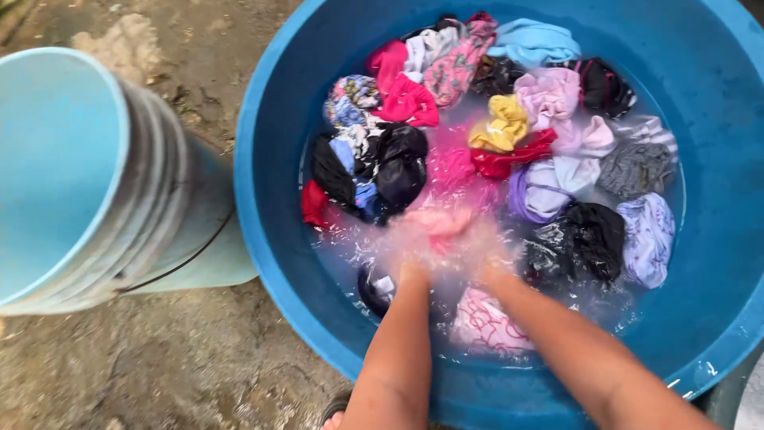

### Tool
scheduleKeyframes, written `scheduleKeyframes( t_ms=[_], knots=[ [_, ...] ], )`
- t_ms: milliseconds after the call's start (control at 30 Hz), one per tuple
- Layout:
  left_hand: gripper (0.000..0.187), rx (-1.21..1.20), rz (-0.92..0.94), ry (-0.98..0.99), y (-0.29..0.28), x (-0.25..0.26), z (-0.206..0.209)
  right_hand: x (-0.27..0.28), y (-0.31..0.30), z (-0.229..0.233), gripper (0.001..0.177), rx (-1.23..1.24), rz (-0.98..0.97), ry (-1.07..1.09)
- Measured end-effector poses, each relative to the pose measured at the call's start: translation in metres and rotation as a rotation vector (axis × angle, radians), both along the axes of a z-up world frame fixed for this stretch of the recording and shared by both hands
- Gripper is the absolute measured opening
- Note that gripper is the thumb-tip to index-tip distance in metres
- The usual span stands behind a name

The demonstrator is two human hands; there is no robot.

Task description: Hand washing multiple items of clothing in a basin of soapy water and transferring them to a rinse bucket.

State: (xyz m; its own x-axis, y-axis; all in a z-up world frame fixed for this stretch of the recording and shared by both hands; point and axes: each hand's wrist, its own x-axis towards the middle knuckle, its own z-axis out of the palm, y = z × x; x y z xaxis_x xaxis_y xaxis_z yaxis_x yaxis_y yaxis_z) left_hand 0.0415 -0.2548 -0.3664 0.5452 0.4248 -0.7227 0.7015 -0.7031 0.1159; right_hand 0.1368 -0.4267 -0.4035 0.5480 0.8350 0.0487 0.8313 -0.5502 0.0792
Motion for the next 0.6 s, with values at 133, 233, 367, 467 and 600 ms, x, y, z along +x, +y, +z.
scheduleKeyframes(
  t_ms=[133, 233, 367, 467, 600],
  knots=[
    [0.086, -0.044, -0.135, -0.026, 0.001, 0.010, 0.044, 0.012, 0.012, 0.023, 0.041, -0.143, -0.069, 0.175],
    [0.072, -0.056, -0.214, -0.065, 0.011, 0.016, 0.095, 0.031, 0.036, 0.062, 0.041, -0.229, -0.097, 0.286],
    [0.055, -0.067, -0.304, -0.106, 0.040, -0.002, 0.126, 0.048, 0.048, 0.127, 0.040, -0.345, -0.118, 0.441],
    [0.047, -0.015, -0.301, -0.227, 0.068, 0.017, 0.160, 0.052, 0.064, 0.222, 0.044, -0.341, -0.133, 0.485],
    [0.035, 0.109, -0.190, -0.797, 0.094, 0.052, 0.221, 0.096, 0.077, 0.291, 0.031, 0.065, -0.193, 0.330]
  ],
)
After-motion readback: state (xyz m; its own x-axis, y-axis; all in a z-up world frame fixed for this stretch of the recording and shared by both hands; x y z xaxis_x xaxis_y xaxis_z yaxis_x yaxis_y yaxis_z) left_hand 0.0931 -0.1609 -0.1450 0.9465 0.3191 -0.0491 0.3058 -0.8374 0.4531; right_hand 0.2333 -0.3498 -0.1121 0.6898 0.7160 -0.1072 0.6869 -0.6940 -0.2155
